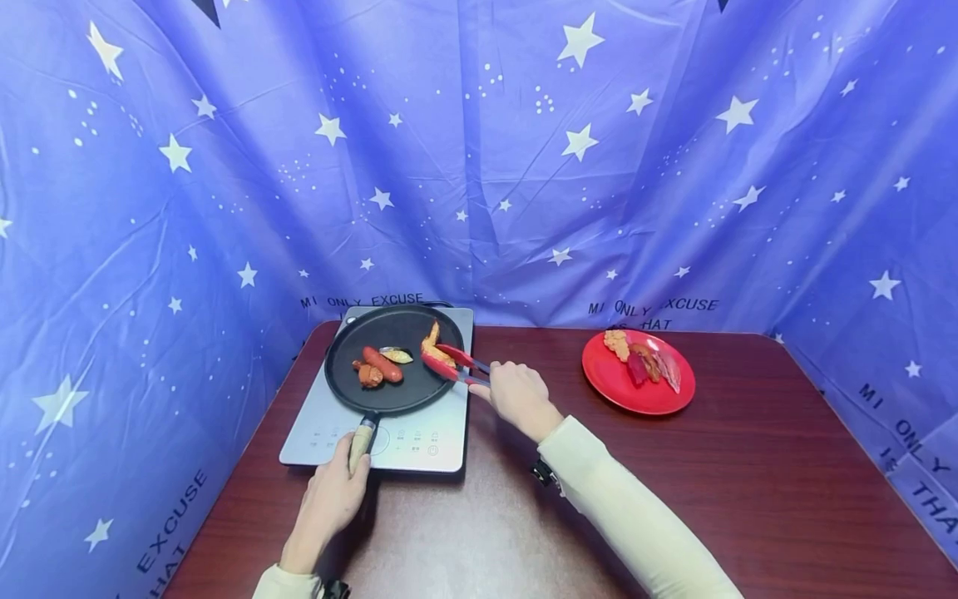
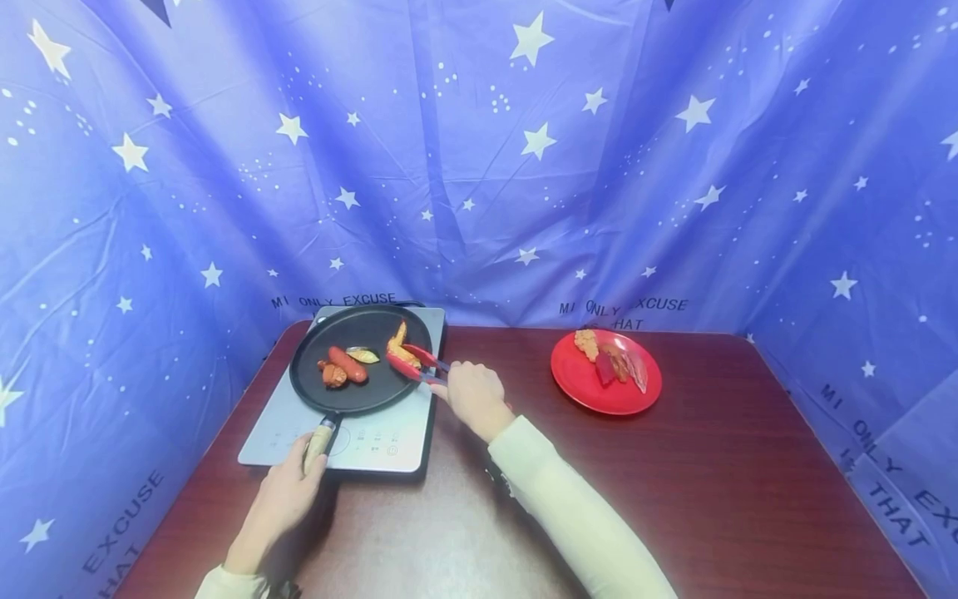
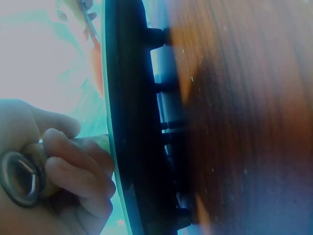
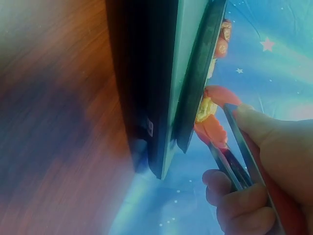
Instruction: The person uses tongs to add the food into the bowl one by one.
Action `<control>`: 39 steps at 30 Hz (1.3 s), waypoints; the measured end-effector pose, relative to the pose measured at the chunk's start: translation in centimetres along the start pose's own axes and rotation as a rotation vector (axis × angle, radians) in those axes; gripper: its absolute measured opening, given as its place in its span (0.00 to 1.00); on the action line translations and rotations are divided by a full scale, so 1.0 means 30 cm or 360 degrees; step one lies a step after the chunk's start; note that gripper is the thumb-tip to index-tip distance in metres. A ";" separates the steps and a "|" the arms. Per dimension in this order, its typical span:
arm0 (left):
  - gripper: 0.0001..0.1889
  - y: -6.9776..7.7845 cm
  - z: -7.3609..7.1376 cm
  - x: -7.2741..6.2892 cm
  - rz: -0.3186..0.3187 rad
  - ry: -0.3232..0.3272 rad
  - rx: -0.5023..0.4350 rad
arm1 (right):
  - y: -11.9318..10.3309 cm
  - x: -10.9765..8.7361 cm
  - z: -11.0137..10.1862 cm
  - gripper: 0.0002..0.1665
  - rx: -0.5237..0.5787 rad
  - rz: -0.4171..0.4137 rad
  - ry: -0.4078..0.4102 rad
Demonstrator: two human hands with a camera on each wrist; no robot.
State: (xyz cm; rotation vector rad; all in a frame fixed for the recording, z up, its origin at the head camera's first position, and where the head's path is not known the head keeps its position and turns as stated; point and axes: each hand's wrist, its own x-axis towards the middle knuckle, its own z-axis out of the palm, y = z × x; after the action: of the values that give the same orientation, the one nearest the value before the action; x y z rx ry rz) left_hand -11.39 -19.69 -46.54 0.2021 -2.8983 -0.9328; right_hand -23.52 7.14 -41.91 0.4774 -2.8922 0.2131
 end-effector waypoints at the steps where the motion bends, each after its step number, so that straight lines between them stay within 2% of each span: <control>1: 0.25 0.000 0.000 0.000 0.0001 0.0001 0.0000 | -0.001 0.003 -0.002 0.30 -0.0006 -0.0002 0.0004; 8: 0.24 -0.001 0.000 0.001 0.0014 0.0004 -0.0002 | -0.009 0.017 -0.007 0.29 -0.0018 0.0012 -0.0030; 15: 0.25 -0.001 -0.004 0.004 0.0025 0.0015 -0.0006 | -0.019 0.038 -0.009 0.30 -0.0043 -0.0019 -0.0006; 24: 0.25 -0.001 -0.001 -0.002 0.0018 -0.0004 -0.0016 | -0.032 0.055 0.012 0.30 -0.0046 0.0026 -0.0095; 30: 0.24 -0.004 0.004 0.003 0.0054 0.0023 -0.0009 | -0.035 0.060 0.011 0.31 -0.0043 0.0032 -0.0084; 39: 0.25 -0.002 0.001 0.000 0.0023 -0.0002 -0.0007 | -0.051 0.071 0.010 0.30 -0.0060 0.0013 -0.0063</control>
State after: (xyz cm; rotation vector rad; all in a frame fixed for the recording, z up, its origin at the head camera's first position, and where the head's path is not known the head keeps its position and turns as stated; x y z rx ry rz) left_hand -11.40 -19.74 -46.60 0.1797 -2.8944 -0.9374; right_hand -25.02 5.00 -41.56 0.4688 -2.9316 0.1521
